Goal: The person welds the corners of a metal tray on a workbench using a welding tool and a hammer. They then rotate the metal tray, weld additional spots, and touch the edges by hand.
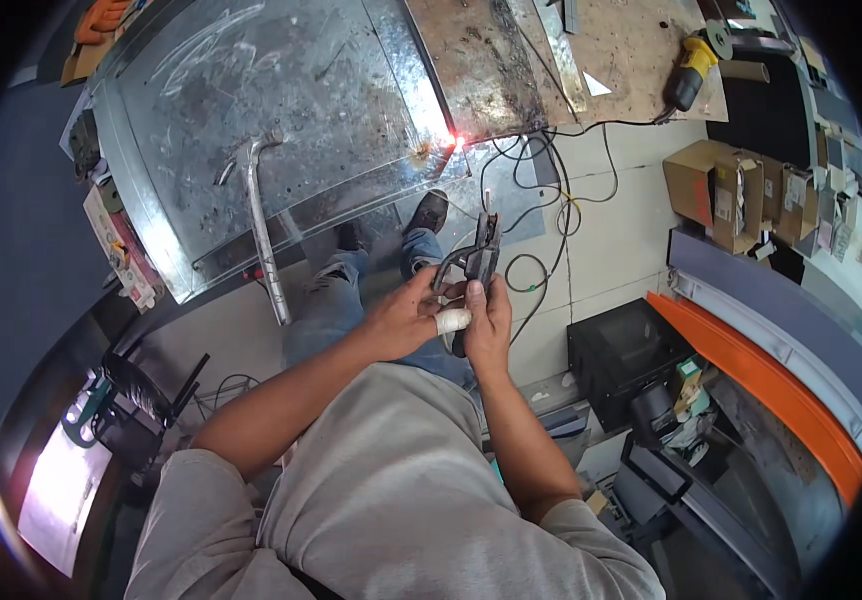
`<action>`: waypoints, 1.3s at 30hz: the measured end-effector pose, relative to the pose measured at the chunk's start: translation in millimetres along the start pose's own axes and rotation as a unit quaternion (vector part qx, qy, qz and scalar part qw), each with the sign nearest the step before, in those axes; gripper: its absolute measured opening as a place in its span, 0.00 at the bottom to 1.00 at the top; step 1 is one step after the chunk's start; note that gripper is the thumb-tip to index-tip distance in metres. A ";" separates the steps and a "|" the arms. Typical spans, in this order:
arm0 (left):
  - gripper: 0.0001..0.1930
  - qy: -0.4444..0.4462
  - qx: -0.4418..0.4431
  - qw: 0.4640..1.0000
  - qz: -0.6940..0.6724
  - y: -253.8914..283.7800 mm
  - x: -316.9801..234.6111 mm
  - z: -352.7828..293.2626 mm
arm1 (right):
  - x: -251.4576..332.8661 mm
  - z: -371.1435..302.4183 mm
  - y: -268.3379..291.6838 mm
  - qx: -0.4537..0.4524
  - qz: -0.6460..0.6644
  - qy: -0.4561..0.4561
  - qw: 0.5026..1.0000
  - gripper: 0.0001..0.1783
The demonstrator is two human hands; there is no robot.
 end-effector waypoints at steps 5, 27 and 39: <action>0.49 0.025 0.046 0.998 -0.017 15.9 -15.3 -22.0 | -4.2 -11.9 -24.6 -0.031 0.055 -0.001 0.998 0.15; 0.55 -0.023 0.153 0.987 -0.035 69.1 28.0 -34.1 | -51.8 -24.9 -74.1 -0.106 0.010 0.043 0.993 0.13; 0.55 0.001 0.160 0.986 -0.036 79.3 27.1 -24.7 | -53.8 -12.4 -78.6 -0.129 -0.013 0.047 0.990 0.15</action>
Point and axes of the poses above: each hand's wrist, its own z-axis towards the middle knuckle, its own y-axis out of the back of the hand, x = y × z, the point moved 6 cm from there along z, towards the middle knuckle, and after that the axes turned 15 degrees about z, right-handed, at the moved point
